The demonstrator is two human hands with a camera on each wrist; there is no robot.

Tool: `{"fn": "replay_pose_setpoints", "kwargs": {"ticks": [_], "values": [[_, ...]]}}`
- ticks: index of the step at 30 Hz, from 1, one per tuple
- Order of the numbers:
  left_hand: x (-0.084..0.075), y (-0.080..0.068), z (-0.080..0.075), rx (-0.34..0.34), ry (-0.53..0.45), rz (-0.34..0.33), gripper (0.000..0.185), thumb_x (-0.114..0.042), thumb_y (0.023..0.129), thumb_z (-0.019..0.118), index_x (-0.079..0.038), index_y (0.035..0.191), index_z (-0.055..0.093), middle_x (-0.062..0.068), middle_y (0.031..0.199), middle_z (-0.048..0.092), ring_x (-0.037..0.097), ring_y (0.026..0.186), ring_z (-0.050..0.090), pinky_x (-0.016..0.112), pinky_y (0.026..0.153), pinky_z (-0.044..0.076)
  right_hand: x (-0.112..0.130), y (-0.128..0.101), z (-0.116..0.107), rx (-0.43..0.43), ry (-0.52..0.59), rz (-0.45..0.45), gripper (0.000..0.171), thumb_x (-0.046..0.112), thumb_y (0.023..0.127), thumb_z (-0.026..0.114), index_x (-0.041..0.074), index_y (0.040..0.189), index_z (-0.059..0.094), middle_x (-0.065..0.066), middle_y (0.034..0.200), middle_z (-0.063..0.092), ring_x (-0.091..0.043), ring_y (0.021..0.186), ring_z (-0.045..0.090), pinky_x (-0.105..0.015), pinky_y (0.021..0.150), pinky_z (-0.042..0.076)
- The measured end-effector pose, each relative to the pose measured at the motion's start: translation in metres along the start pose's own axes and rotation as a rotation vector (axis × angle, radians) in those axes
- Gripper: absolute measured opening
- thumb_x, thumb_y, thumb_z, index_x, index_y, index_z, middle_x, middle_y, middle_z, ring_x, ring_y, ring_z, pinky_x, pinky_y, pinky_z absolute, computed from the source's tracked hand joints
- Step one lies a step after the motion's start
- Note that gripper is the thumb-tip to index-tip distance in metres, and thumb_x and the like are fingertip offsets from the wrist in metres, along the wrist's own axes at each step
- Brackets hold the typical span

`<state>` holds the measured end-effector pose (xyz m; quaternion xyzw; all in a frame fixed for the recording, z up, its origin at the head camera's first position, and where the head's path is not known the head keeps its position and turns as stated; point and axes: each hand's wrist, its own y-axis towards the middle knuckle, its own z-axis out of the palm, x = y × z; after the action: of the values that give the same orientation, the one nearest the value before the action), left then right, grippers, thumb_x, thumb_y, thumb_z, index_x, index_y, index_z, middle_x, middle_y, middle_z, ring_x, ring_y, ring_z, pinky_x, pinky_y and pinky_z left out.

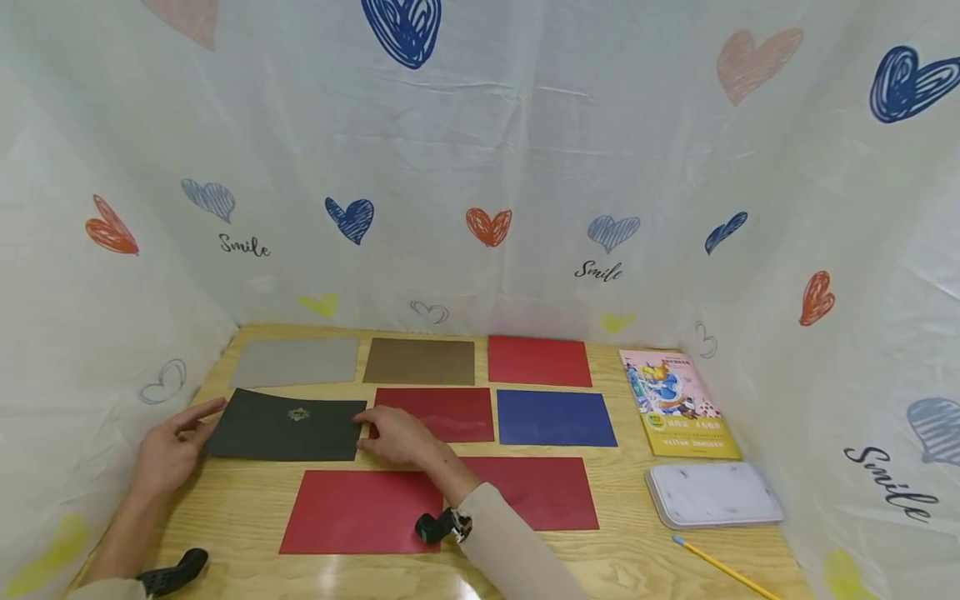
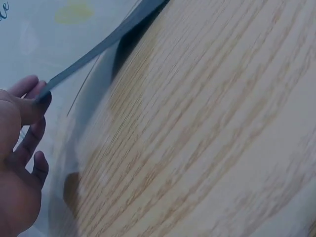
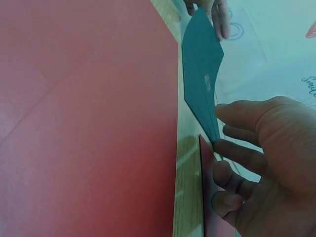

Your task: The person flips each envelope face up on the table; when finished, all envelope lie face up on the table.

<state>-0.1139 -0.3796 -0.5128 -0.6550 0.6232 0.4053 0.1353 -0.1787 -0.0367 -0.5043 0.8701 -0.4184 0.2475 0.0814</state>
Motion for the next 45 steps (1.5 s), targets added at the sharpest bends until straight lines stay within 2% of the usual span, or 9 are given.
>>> {"fn": "replay_pose_setpoints", "kwargs": {"ticks": [4,8,12,15,19,22,29,37,45], "values": [[0.001,0.000,-0.001,-0.003,0.030,-0.017,0.028,-0.002,0.095,0.066,-0.006,0.123,0.072,-0.019,0.080,0.063,-0.011,0.069,0.048,0.018,0.052,0.039,-0.001,-0.001,-0.002,0.009,0.003,-0.003,0.042,0.027,0.098,0.068,0.023,0.139,0.062,0.010,0.118,0.064,-0.001,0.088,0.052,-0.016,0.077,0.044],[0.000,0.001,0.000,-0.038,0.071,-0.008,0.026,0.000,0.094,0.067,-0.004,0.119,0.074,-0.014,0.078,0.063,-0.007,0.062,0.045,0.025,0.043,0.033,-0.002,-0.001,-0.003,0.015,0.003,-0.032,0.039,0.014,0.097,0.063,0.021,0.136,0.063,0.009,0.116,0.064,-0.003,0.084,0.050,-0.016,0.072,0.040],[-0.001,0.003,0.002,-0.102,0.072,0.025,0.021,0.001,0.092,0.069,0.000,0.112,0.075,-0.007,0.073,0.064,-0.008,0.061,0.042,0.024,0.042,0.031,-0.005,-0.001,-0.005,0.021,0.008,-0.065,0.038,0.008,0.096,0.060,0.019,0.132,0.066,0.008,0.111,0.065,-0.003,0.082,0.050,-0.015,0.071,0.040],[-0.002,0.003,0.004,-0.140,0.062,0.044,0.018,0.000,0.092,0.070,0.001,0.109,0.075,-0.013,0.072,0.063,-0.008,0.062,0.040,0.022,0.045,0.031,-0.006,-0.001,-0.006,0.023,0.002,-0.071,0.034,0.010,0.097,0.062,0.019,0.129,0.067,0.009,0.111,0.065,-0.003,0.084,0.051,-0.014,0.074,0.041],[-0.003,0.002,0.005,-0.174,0.051,0.038,0.016,0.000,0.093,0.068,0.002,0.108,0.075,-0.039,0.078,0.054,-0.011,0.065,0.040,0.022,0.045,0.030,-0.006,-0.001,-0.006,0.016,0.009,-0.065,0.029,0.014,0.096,0.067,0.021,0.124,0.069,0.011,0.112,0.066,-0.002,0.088,0.053,-0.014,0.078,0.043],[-0.004,0.001,0.004,-0.189,0.045,0.016,0.016,0.000,0.095,0.066,0.003,0.107,0.075,-0.050,0.081,0.045,-0.012,0.065,0.041,0.021,0.044,0.030,-0.006,-0.001,-0.005,-0.004,0.035,-0.059,0.024,0.019,0.096,0.070,0.022,0.119,0.071,0.012,0.105,0.066,-0.001,0.085,0.054,-0.014,0.076,0.044],[-0.005,-0.002,0.003,-0.162,0.046,-0.053,0.028,0.010,0.091,0.059,0.001,0.113,0.074,-0.052,0.084,0.041,-0.011,0.067,0.041,0.023,0.041,0.030,-0.005,0.000,-0.004,-0.074,0.104,-0.038,0.014,0.025,0.095,0.072,0.024,0.108,0.073,0.016,0.085,0.060,0.000,0.072,0.053,-0.014,0.064,0.043],[-0.009,-0.003,0.005,-0.185,0.028,-0.099,0.030,0.011,0.089,0.057,0.002,0.113,0.073,-0.054,0.087,0.039,-0.018,0.078,0.040,0.018,0.051,0.035,-0.007,0.001,-0.001,-0.076,0.124,-0.056,0.010,0.023,0.094,0.073,0.025,0.104,0.074,0.016,0.084,0.061,0.001,0.070,0.053,-0.014,0.061,0.043],[-0.009,-0.003,0.007,-0.202,-0.005,-0.140,0.028,0.005,0.093,0.055,0.001,0.113,0.074,-0.052,0.085,0.043,-0.015,0.076,0.042,0.015,0.054,0.035,-0.007,0.001,0.000,-0.122,0.147,-0.050,0.005,0.027,0.096,0.071,0.026,0.101,0.072,0.017,0.081,0.060,0.002,0.068,0.052,-0.015,0.059,0.043]]}}
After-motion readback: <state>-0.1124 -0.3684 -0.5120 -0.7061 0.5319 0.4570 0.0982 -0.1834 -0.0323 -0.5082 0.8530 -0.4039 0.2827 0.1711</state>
